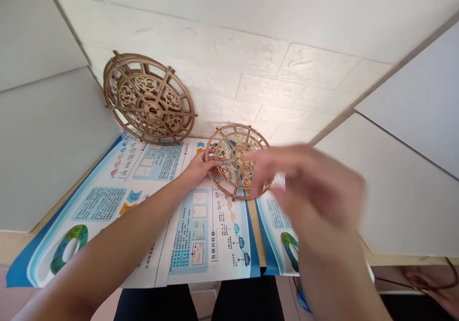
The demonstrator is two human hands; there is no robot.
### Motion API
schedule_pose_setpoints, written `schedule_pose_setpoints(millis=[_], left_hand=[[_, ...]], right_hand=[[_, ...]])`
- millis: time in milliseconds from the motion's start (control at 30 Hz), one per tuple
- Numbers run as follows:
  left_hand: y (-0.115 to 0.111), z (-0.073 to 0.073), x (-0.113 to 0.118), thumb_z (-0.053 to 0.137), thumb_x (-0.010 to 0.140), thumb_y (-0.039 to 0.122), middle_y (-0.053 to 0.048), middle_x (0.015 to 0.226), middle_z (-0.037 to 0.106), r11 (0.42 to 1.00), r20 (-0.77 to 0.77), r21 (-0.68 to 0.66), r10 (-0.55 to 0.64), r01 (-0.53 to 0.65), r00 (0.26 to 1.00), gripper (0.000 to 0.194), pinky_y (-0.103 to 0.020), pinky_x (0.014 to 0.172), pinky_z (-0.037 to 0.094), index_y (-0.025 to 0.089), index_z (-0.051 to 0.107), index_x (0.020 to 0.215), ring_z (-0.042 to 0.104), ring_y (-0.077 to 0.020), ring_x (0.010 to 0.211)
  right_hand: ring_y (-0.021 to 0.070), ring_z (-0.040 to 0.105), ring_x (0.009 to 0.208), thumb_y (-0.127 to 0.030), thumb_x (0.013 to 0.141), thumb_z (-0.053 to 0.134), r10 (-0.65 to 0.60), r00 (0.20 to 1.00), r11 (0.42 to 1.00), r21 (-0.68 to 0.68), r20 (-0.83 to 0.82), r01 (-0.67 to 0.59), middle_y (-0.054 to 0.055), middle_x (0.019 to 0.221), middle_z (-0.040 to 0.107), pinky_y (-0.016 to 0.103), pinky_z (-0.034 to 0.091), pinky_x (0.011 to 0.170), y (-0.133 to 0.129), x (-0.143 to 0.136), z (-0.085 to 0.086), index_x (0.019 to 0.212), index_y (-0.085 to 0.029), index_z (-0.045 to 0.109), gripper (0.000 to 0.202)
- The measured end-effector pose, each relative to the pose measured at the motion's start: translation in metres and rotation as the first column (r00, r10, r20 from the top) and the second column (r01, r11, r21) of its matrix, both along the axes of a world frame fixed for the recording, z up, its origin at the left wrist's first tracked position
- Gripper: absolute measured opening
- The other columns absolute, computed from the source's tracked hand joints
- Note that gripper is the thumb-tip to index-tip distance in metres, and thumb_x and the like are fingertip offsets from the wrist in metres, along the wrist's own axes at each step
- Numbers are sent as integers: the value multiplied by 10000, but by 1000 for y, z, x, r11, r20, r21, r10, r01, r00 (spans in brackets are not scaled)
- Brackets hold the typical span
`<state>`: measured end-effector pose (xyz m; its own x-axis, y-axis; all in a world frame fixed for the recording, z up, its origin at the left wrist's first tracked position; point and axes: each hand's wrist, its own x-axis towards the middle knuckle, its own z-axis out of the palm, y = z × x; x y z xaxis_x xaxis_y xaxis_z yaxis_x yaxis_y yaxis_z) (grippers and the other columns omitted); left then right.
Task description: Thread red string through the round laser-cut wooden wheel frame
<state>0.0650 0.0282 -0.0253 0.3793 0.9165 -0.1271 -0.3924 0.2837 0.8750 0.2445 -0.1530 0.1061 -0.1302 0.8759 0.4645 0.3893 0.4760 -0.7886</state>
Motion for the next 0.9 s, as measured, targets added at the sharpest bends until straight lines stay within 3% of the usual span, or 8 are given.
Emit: schedule_pose_setpoints(millis=[67,100,200,300,367,467,667,900], left_hand=[[2,1,-2,818,682,152,-146,1040,755,1000,13,14,-10,10,1000,482,-392,729,615,148,570,1094,738,-254,820],[3,1,-3,825,678,162,-147,1042,754,1000,9,16,-7,6,1000,498,-389,720,612,150,568,1104,738,-254,821],[5,2,-5,825,682,179,-141,1049,753,1000,-29,-3,3,-3,1000,510,-360,690,598,154,563,1118,730,-234,800],[5,3,-5,816,670,172,-134,1037,756,1000,-37,-22,-5,4,999,535,-363,699,594,155,556,1137,726,-227,775],[5,2,-4,812,664,173,-128,1024,759,999,-32,-33,-3,2,999,570,-385,720,596,160,540,1165,727,-230,752],[6,1,-4,803,670,165,-124,1037,761,999,-31,-48,19,-20,999,603,-401,757,594,176,516,1200,732,-229,758],[8,-2,-4,798,696,141,-131,1094,750,998,-32,-56,40,-42,999,559,-392,778,598,181,539,1190,735,-230,822],[9,-4,-3,778,745,160,-143,1124,739,999,-61,-41,22,-24,998,453,-373,732,599,163,570,1147,731,-228,809]], right_hand=[[228,654,775,-303,930,567,-224,969,972,44,-105,230,34,885,688,397,536,691,84,15,-4,1139,-298,695,245],[225,651,810,-326,924,561,-317,940,942,71,-127,328,34,892,683,389,530,721,118,25,-15,1118,-278,684,235],[229,630,893,-369,877,570,-544,832,834,37,-111,550,52,934,680,400,499,826,175,64,-68,1026,-218,654,228],[238,604,970,-441,882,537,-637,769,771,-33,-57,636,83,1018,673,422,461,922,182,93,-116,1028,-194,636,304],[241,589,998,-457,897,516,-651,759,759,-11,-15,651,100,1058,664,426,440,956,179,99,-130,1028,-188,632,321],[237,580,1021,-449,901,524,-682,731,731,-1,-27,682,109,1107,653,407,438,947,178,99,-129,1025,-190,626,305],[163,545,629,-558,913,525,-604,780,779,-328,-162,534,4,793,616,305,439,605,183,98,-128,999,-222,619,360],[161,542,622,-523,896,570,-556,781,822,-327,-286,466,-23,730,570,295,430,574,184,94,-135,1023,-244,597,307]])
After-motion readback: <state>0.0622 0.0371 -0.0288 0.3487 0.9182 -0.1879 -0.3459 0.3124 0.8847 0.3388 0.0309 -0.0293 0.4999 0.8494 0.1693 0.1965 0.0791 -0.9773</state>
